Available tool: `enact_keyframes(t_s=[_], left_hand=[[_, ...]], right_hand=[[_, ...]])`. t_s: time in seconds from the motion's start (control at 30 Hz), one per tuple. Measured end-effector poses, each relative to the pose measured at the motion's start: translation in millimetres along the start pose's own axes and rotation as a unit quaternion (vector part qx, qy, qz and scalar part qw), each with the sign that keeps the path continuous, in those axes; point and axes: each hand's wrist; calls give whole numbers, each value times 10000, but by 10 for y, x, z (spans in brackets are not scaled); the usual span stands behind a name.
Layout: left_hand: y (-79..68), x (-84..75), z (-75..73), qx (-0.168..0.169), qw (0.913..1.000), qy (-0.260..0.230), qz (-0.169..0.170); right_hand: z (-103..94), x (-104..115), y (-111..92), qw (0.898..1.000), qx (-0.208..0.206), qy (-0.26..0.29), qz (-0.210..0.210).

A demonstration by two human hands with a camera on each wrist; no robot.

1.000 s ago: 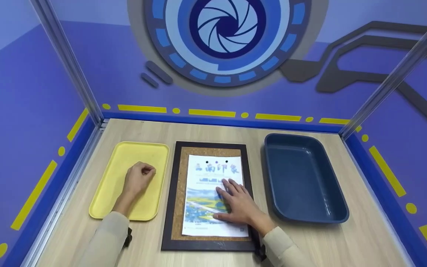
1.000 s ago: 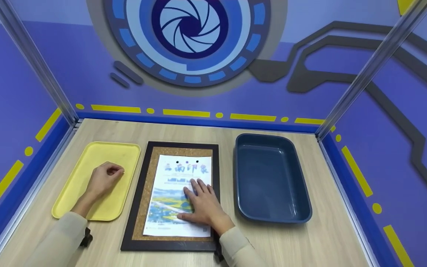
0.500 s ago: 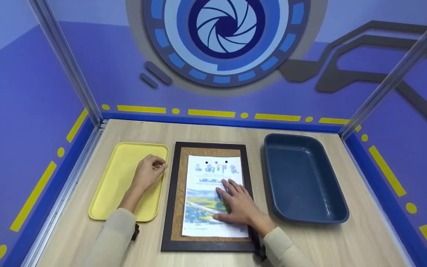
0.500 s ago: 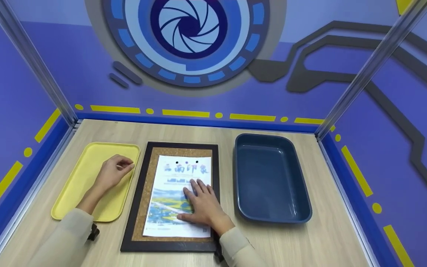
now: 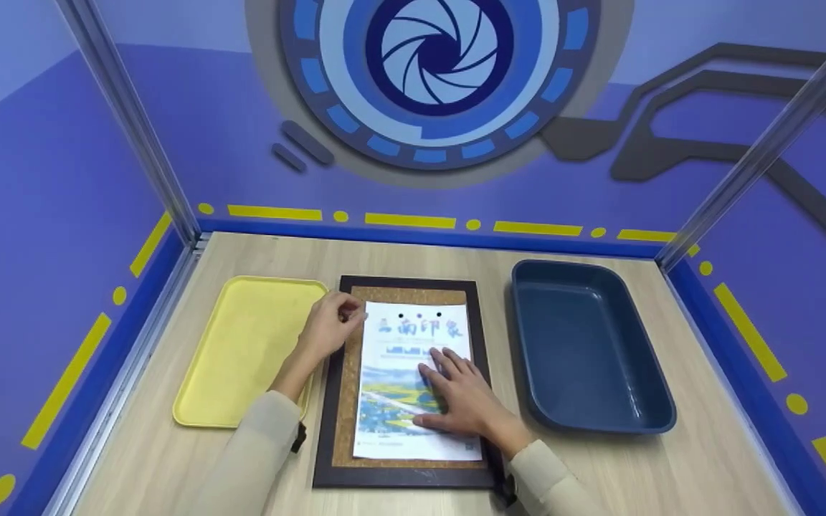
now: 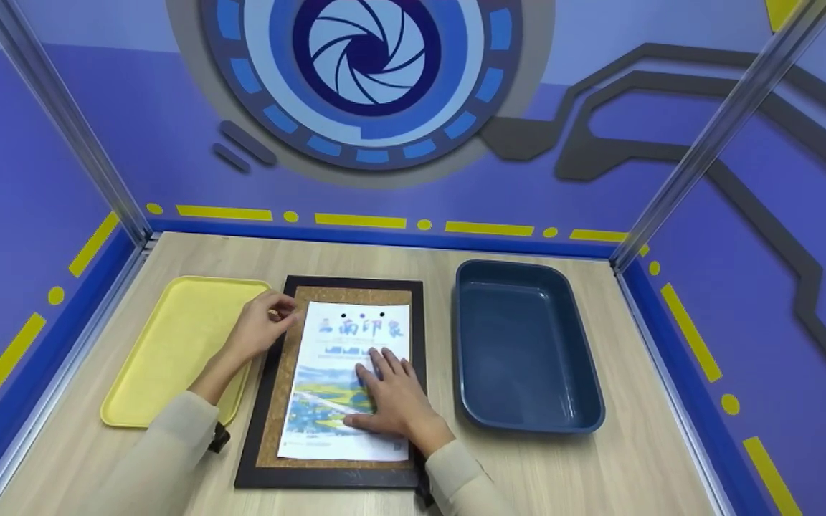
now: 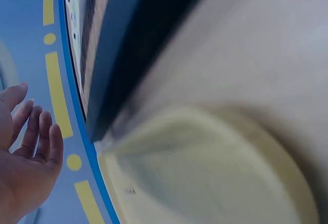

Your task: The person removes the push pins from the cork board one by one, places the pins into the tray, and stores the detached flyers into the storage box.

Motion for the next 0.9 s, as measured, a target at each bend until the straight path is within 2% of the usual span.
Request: enact_keyframes(t_s=[0.17,0.4,0.7,0.9], left_hand=[[51,-50,186,73,10000,-24,28],[75,-35,407,-10,10000,-53,26],[216,-103,564,61,9999,-128,-17],[301,-92,641,276,9992,-246,148]], right_hand=[[2,0,2,9999,75,22,69],[7,16,0,9998,178,66,110],[4,0,-1,9996,212,16,182],[-12,14,12,9997,197,4,146]])
Point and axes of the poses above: each hand's wrist, its own y-axis towards the middle knuckle, its own z-axis out of the palm, x = y × z, and after that the axes turned 2 degrees about -x, right-handed
